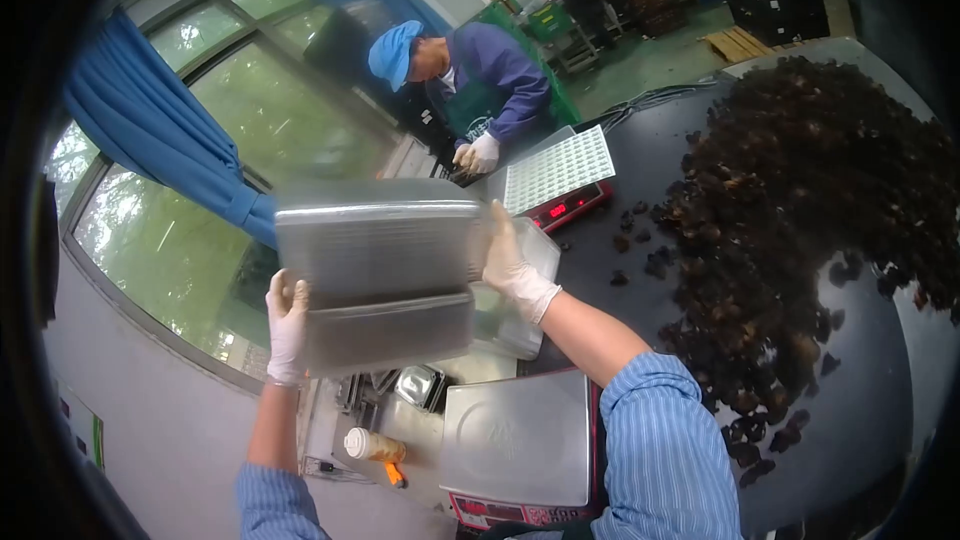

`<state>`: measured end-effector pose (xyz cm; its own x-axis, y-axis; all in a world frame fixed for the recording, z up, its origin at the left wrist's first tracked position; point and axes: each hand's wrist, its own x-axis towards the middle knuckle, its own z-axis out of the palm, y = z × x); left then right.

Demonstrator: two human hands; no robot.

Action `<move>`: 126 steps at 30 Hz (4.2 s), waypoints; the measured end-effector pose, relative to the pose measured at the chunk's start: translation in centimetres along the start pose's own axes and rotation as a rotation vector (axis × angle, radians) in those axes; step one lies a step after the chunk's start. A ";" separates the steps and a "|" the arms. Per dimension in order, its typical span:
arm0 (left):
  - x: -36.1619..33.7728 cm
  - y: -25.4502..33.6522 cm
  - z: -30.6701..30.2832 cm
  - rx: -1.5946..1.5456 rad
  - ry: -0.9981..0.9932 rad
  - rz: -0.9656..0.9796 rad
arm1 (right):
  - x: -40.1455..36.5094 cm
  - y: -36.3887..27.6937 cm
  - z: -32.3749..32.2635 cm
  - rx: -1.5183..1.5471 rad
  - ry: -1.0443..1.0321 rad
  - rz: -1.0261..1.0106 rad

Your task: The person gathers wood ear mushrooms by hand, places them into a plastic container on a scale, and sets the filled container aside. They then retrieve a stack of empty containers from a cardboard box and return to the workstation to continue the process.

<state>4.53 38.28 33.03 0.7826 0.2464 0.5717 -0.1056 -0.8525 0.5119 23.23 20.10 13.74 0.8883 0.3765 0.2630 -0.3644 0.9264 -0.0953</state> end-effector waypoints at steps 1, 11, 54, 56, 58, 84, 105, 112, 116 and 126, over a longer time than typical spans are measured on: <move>0.7 -0.1 1.0 0.054 0.012 0.010 | 0.6 -0.3 -0.7 0.010 -0.057 0.053; 4.4 6.8 7.8 0.387 -0.307 0.180 | 4.1 0.6 -5.9 -0.450 0.636 -0.190; -3.3 -26.6 16.8 -0.268 -0.558 -0.218 | -4.2 5.8 -10.9 -1.851 0.068 -0.638; -3.2 -26.2 16.5 -0.149 -0.564 -0.161 | -4.3 5.8 -10.8 -1.879 0.068 -0.623; -3.3 -26.0 16.2 -0.070 -0.570 -0.118 | -4.5 5.7 -10.5 -1.900 0.066 -0.611; -5.8 -25.4 16.5 0.214 -0.632 0.075 | -5.5 5.7 -9.7 -1.828 0.087 -0.522; -7.9 -24.6 15.7 0.392 -0.651 0.231 | -6.1 4.6 -10.2 -1.768 -0.060 -0.560; -8.1 -21.4 16.1 0.611 -0.591 0.422 | -6.2 4.7 -10.2 -1.798 -0.059 -0.555; -8.1 -25.1 15.6 0.113 -0.718 -0.013 | -6.3 4.6 -10.0 -1.819 -0.056 -0.549; -8.0 -25.0 16.1 0.430 -0.670 0.285 | -6.0 5.0 -10.6 -1.746 -0.056 -0.540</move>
<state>10.80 50.20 5.30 0.9742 -0.2141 0.0710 -0.2172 -0.9753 0.0395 19.03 22.55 1.55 0.7737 0.1000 0.6256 0.6334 -0.1033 -0.7669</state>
